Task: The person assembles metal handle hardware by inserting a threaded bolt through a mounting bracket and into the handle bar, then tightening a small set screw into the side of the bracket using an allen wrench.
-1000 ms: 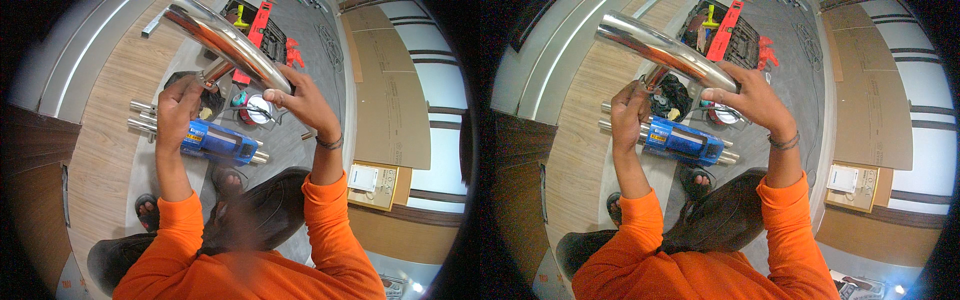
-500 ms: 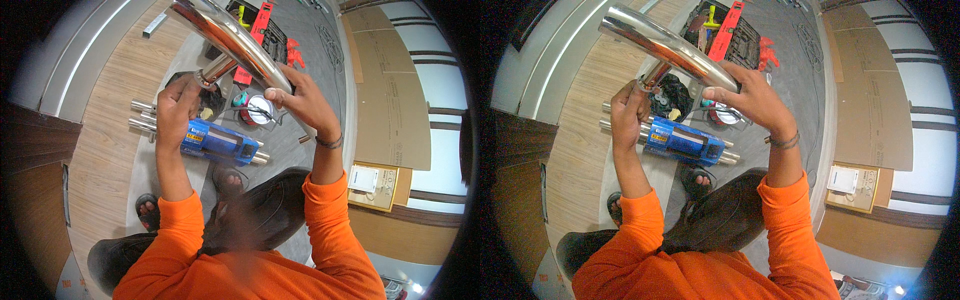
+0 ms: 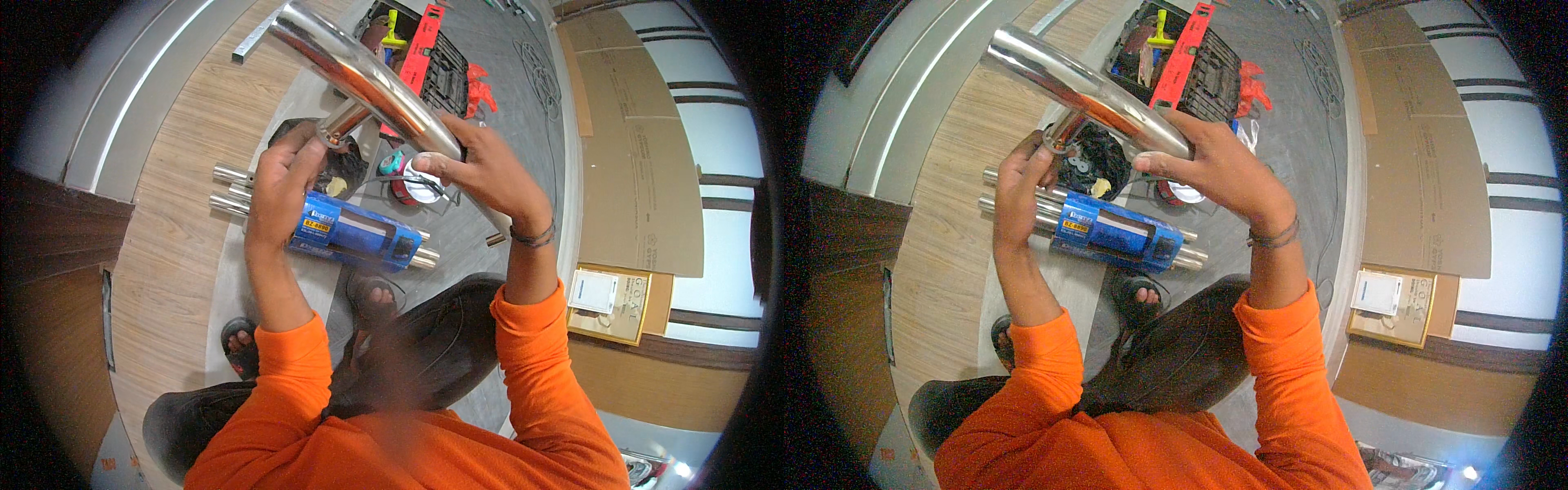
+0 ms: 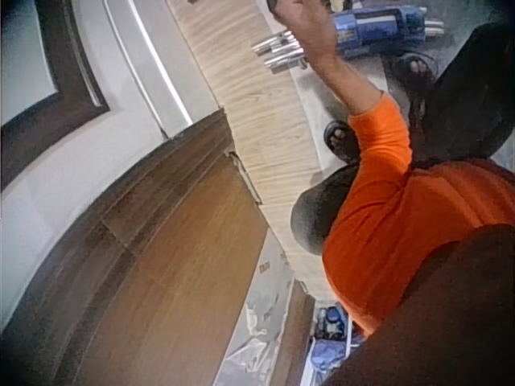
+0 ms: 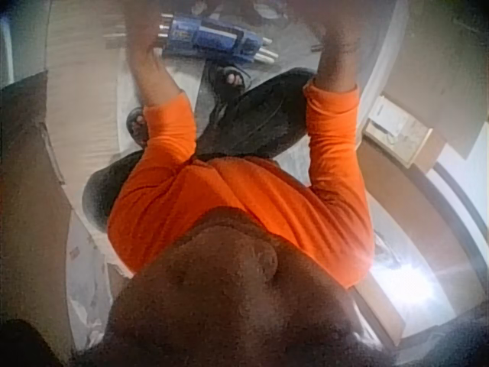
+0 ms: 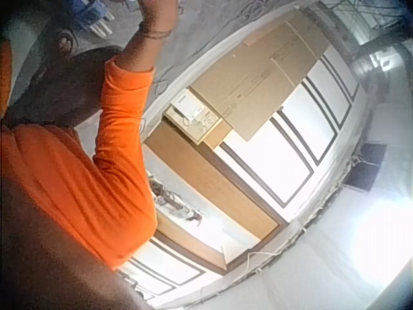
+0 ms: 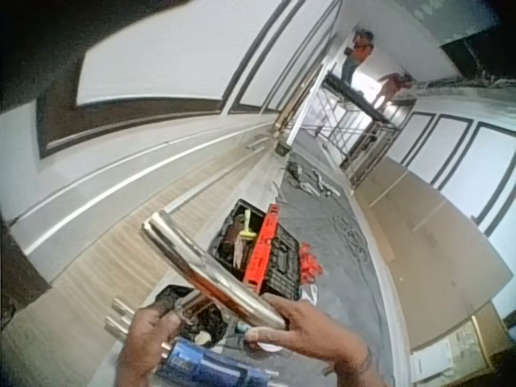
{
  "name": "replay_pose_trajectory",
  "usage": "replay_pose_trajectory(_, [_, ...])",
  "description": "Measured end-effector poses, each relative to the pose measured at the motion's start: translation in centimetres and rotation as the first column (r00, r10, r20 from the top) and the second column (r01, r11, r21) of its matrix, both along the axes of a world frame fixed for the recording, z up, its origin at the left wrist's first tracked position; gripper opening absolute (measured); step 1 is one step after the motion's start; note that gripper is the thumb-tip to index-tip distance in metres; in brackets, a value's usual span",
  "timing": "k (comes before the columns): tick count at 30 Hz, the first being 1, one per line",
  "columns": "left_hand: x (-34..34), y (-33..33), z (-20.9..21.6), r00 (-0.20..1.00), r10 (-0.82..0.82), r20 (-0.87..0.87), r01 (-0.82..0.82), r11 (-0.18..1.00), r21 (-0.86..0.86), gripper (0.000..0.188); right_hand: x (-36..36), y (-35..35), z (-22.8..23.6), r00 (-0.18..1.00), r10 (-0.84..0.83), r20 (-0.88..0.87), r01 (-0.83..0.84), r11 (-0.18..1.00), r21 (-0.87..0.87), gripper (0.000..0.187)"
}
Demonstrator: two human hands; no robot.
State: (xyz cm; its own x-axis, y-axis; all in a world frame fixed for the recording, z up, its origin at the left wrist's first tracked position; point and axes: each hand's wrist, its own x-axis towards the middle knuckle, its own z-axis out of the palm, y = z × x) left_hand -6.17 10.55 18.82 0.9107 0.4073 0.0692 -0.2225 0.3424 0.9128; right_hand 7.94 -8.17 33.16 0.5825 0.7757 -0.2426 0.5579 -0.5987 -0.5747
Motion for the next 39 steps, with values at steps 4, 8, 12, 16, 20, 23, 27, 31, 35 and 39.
replay_pose_trajectory(4, [-0.2,0.3,-0.4,0.996,-0.056,-0.064,0.055,0.998,-0.009,0.037,0.5,-0.1,-0.7,0.995,0.054,0.088,-0.049,0.997,-0.061,0.073])
replay_pose_trajectory(8, [-0.3,0.4,-1.2,0.989,-0.092,-0.115,0.082,0.993,-0.089,0.045,0.5,0.2,-1.2,0.992,0.094,0.089,-0.090,0.995,-0.053,0.071])
replay_pose_trajectory(12, [0.0,-0.8,-0.3,0.964,-0.064,-0.259,0.031,0.991,-0.130,0.052,0.7,0.2,-2.6,0.993,0.109,0.046,-0.105,0.992,-0.076,0.071])
replay_pose_trajectory(16, [0.8,-1.2,-1.9,0.973,-0.097,-0.210,0.075,0.991,-0.109,0.048,0.7,0.3,-3.6,0.985,0.168,0.037,-0.165,0.984,-0.069,0.073])
replay_pose_trajectory(20, [0.6,-1.5,-2.4,0.968,-0.090,-0.235,0.055,0.987,-0.152,0.043,1.7,0.1,-6.2,0.978,0.207,-0.003,-0.207,0.977,-0.053,0.073])
replay_pose_trajectory(23, [0.2,-1.0,-2.4,0.965,-0.152,-0.213,0.105,0.971,-0.214,0.046,1.8,0.4,-6.5,0.980,0.197,0.007,-0.196,0.978,-0.066,0.081])
replay_pose_trajectory(27, [-0.6,-0.5,-2.1,0.959,-0.252,-0.130,0.200,0.927,-0.317,0.046,1.7,0.6,-6.1,0.984,0.178,0.020,-0.174,0.976,-0.131,0.090])
replay_pose_trajectory(31, [-0.9,-0.8,-1.3,0.966,-0.241,-0.099,0.195,0.922,-0.335,0.047,1.5,1.9,-4.3,0.989,0.103,-0.111,-0.127,0.963,-0.238,0.096])
replay_pose_trajectory(35, [-0.7,-1.1,-0.6,0.970,-0.222,-0.102,0.182,0.935,-0.304,0.047,2.5,1.8,-5.8,0.990,0.135,-0.044,-0.141,0.968,-0.207,0.101])
replay_pose_trajectory(39, [-1.0,-1.9,0.6,0.971,-0.190,-0.142,0.162,0.969,-0.187,0.043,2.7,1.1,-6.9,0.982,0.186,-0.006,-0.185,0.971,-0.151,0.098])
